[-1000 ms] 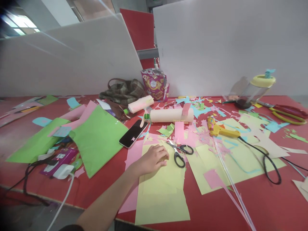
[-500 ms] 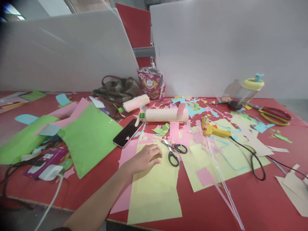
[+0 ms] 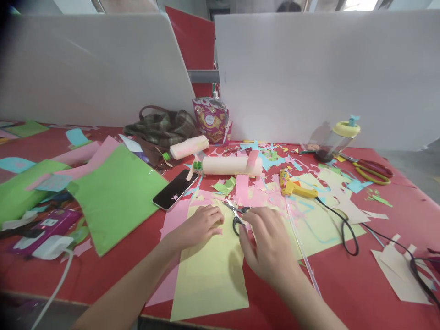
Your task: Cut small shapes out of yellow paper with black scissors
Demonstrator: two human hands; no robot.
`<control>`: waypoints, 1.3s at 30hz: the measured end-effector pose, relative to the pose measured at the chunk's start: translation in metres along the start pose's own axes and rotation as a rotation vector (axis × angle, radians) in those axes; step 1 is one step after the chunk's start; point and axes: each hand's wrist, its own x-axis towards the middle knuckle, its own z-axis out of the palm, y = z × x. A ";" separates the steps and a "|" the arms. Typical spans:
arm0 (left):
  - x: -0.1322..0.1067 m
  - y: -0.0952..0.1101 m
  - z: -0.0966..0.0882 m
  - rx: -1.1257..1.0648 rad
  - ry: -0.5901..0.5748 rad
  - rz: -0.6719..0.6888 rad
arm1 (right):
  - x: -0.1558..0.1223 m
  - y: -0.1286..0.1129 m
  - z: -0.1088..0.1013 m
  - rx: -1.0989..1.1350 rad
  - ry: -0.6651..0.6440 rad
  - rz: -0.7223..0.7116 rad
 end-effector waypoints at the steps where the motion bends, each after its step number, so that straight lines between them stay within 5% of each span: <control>1: 0.000 0.001 -0.001 0.003 -0.003 -0.002 | 0.000 0.000 0.007 0.001 -0.057 0.001; 5: 0.000 0.003 -0.004 -0.009 -0.003 -0.006 | -0.005 -0.002 0.041 0.014 -0.281 -0.008; 9: -0.001 0.003 -0.004 -0.024 0.009 -0.010 | -0.013 -0.006 0.056 0.034 -0.324 0.009; 24: -0.002 0.014 0.000 -0.072 0.022 -0.104 | -0.014 0.006 0.049 -0.056 -0.347 0.118; 39: -0.001 0.017 0.005 -0.285 0.065 -0.160 | -0.018 0.007 0.052 0.094 -0.343 0.085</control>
